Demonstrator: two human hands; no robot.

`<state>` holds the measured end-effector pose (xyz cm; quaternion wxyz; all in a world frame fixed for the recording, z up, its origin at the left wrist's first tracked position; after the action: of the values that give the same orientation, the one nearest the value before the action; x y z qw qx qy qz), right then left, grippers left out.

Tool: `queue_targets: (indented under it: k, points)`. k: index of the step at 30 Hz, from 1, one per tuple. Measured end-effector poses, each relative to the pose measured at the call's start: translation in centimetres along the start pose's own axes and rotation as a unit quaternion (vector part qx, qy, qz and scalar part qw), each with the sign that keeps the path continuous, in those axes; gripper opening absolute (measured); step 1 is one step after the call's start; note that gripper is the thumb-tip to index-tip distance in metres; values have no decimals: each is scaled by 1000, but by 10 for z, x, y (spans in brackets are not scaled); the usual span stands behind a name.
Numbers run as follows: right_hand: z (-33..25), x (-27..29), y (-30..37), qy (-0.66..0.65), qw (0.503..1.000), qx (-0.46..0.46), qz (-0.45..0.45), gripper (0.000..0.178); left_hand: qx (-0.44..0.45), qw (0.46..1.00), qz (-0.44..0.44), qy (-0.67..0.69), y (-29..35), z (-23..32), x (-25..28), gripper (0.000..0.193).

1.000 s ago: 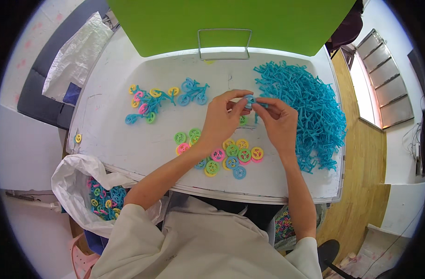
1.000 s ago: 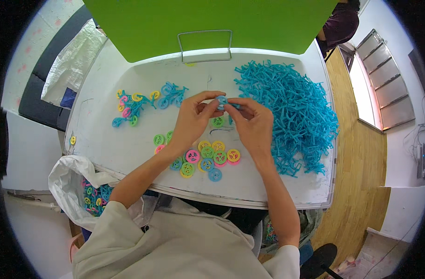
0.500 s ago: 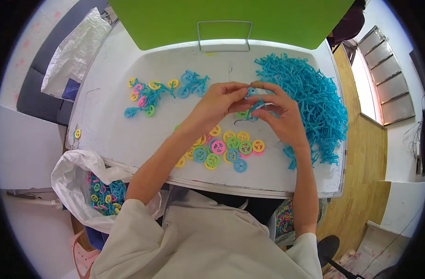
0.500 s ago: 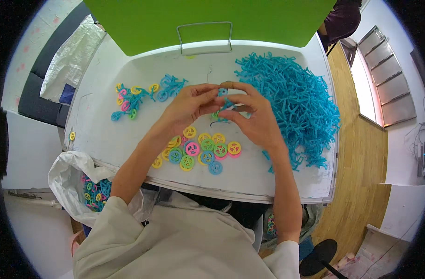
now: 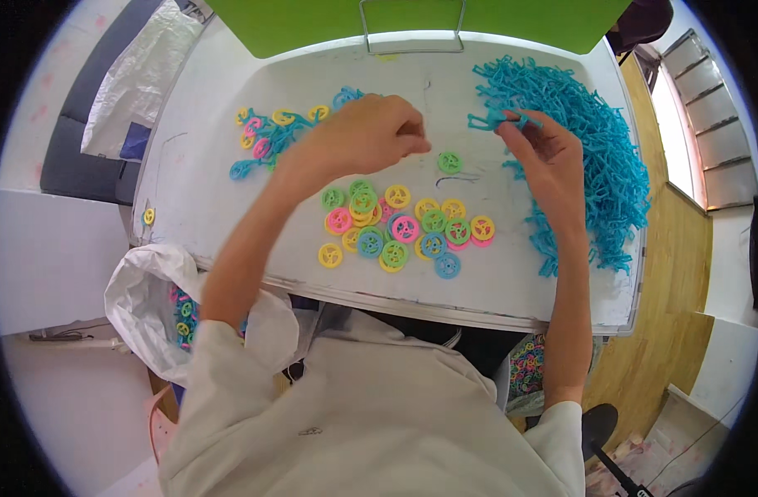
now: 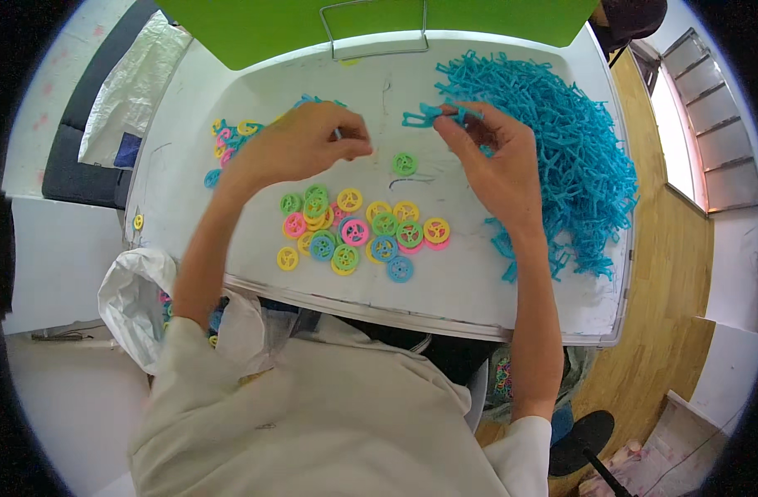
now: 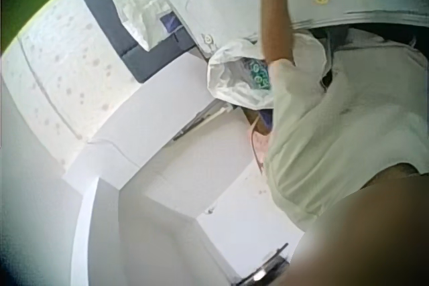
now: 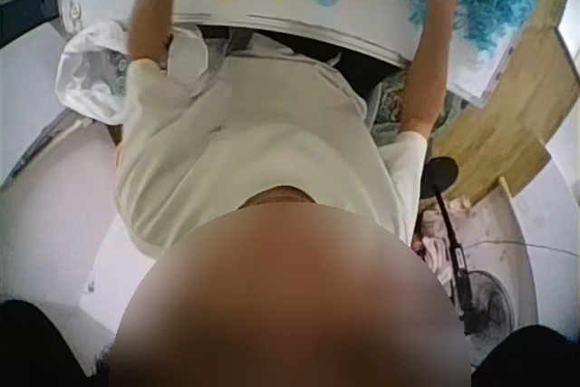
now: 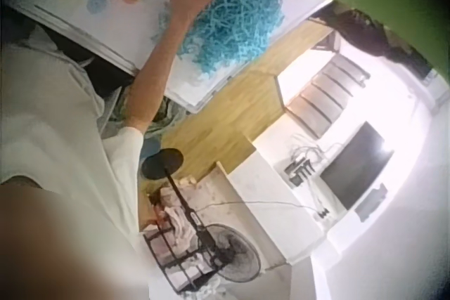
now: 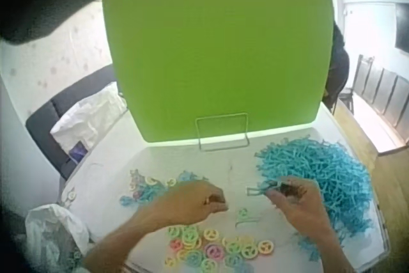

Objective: Connecting small circular plastic toy parts with smiley faces together.

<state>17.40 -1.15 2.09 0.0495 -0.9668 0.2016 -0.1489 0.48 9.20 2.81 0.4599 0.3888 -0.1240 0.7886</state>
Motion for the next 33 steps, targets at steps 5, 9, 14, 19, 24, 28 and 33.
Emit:
queue_targets:
  k: [5,9,14,19,24,28,33]
  points:
    - [-2,-6,3,20,1000,9,-9,23,-33,982,-110,-148,41,13,-18,26]
    - [-4,-19,3,28,996,69,-49,22,-77,993,-63,-62,56,12,-47,27]
    - [-2,-25,6,31,997,44,-51,21,-104,993,15,-57,54,19,-49,23]
    - [0,-23,5,37,997,30,-56,21,-77,997,31,-7,45,20,-48,18]
    - [14,-15,1,49,998,-35,-36,22,-99,992,25,-75,35,17,-30,20]
    - [4,-16,3,54,997,-7,-52,22,11,984,70,163,15,9,-13,19]
    - [4,-20,3,10,998,31,-60,21,28,932,99,347,0,8,-22,22]
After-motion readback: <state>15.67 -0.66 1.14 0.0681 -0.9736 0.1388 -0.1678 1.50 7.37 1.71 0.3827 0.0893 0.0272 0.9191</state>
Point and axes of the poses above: each hand's wrist, its own y-axis away from the middle knuckle, its own x-axis out of the back of the hand, z = x × y, the point moved 7 cm from there along -y, towards the middle knuckle
